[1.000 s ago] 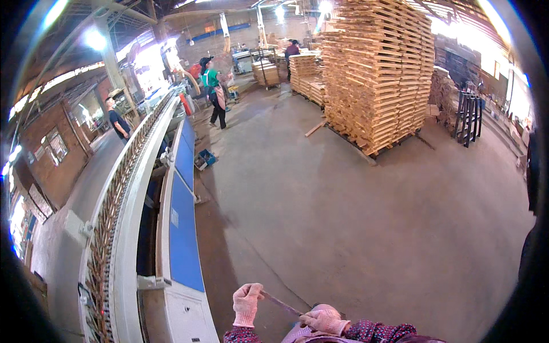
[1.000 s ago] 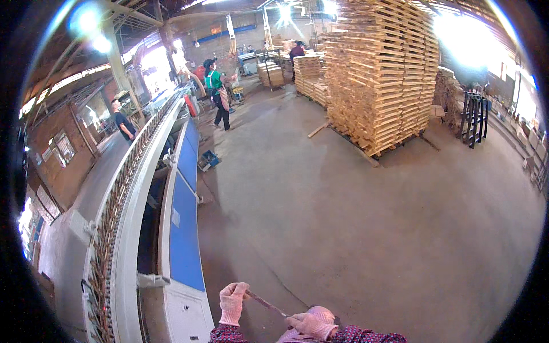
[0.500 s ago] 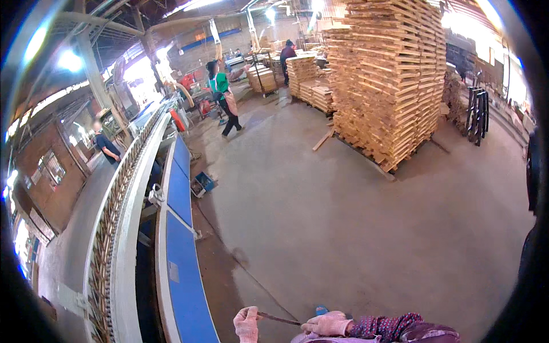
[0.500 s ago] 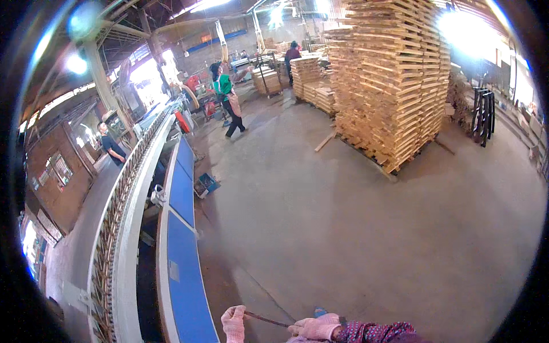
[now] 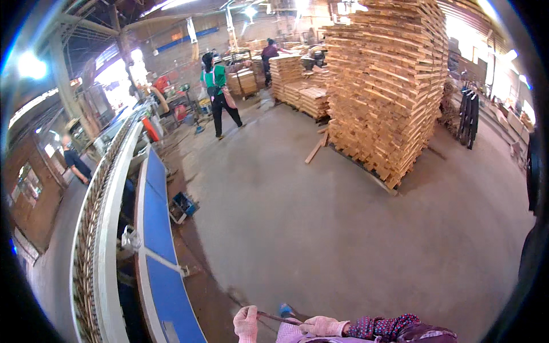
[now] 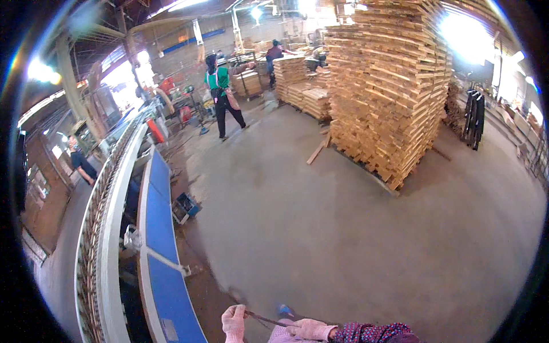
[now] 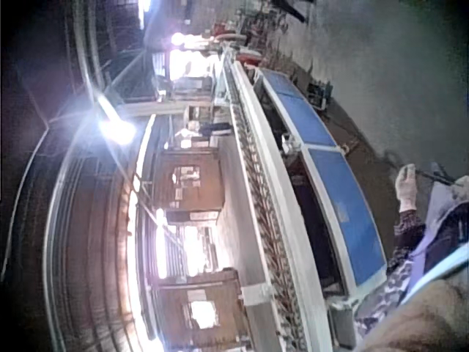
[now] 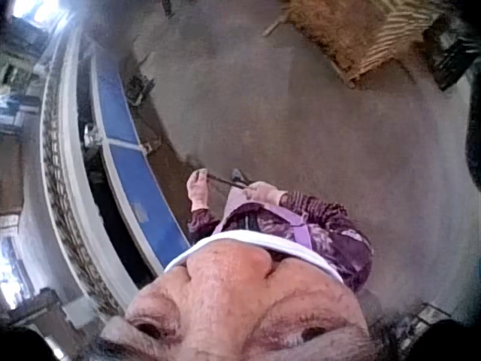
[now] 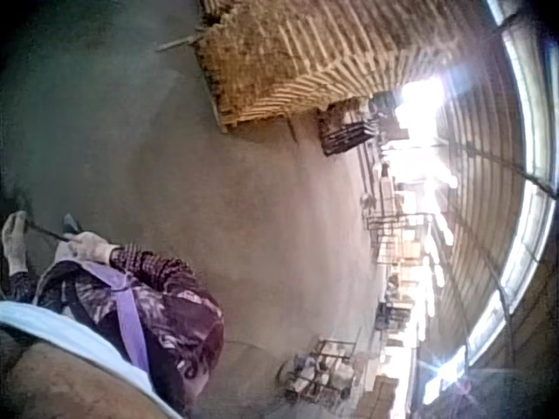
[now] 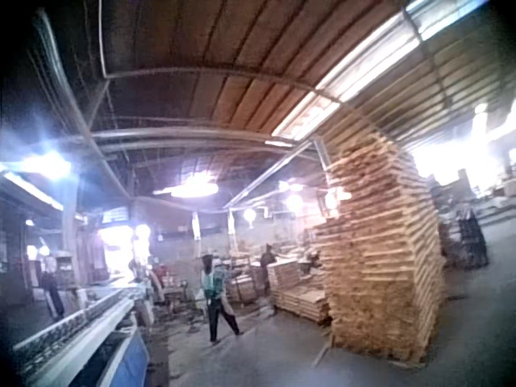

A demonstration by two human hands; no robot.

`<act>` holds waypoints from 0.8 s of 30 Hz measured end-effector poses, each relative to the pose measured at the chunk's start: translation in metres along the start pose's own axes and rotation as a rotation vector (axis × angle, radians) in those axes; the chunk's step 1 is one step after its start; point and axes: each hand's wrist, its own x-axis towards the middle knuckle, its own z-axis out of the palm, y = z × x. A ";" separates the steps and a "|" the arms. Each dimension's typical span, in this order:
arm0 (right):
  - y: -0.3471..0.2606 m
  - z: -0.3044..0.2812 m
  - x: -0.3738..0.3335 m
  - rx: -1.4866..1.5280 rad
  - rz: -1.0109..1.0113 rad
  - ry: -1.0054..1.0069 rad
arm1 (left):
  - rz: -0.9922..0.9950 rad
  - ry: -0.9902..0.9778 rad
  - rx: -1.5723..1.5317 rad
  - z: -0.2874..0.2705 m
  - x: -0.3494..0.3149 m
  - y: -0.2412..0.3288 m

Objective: The person picks up a wooden plank and walks to a large industrial machine. They use a metal rod to adjust a series of bolts or rollers along the machine's frame, moving sequentially down the line.

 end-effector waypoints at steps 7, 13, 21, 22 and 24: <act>-0.107 -0.104 0.063 -0.438 -0.206 0.152 | 0.781 0.108 0.674 0.046 0.194 0.072; -0.147 -0.161 0.161 -0.224 -0.074 0.178 | 0.957 -0.340 0.853 0.115 0.271 0.164; -0.222 -0.327 0.269 -0.345 -0.169 0.097 | 0.214 -1.005 1.089 0.185 0.382 0.227; -0.239 -0.348 0.280 -0.365 -0.214 0.054 | 0.116 -0.987 1.060 0.185 0.398 0.247; -0.256 -0.386 0.308 -0.430 -0.251 0.051 | -0.046 -1.013 0.973 0.199 0.433 0.275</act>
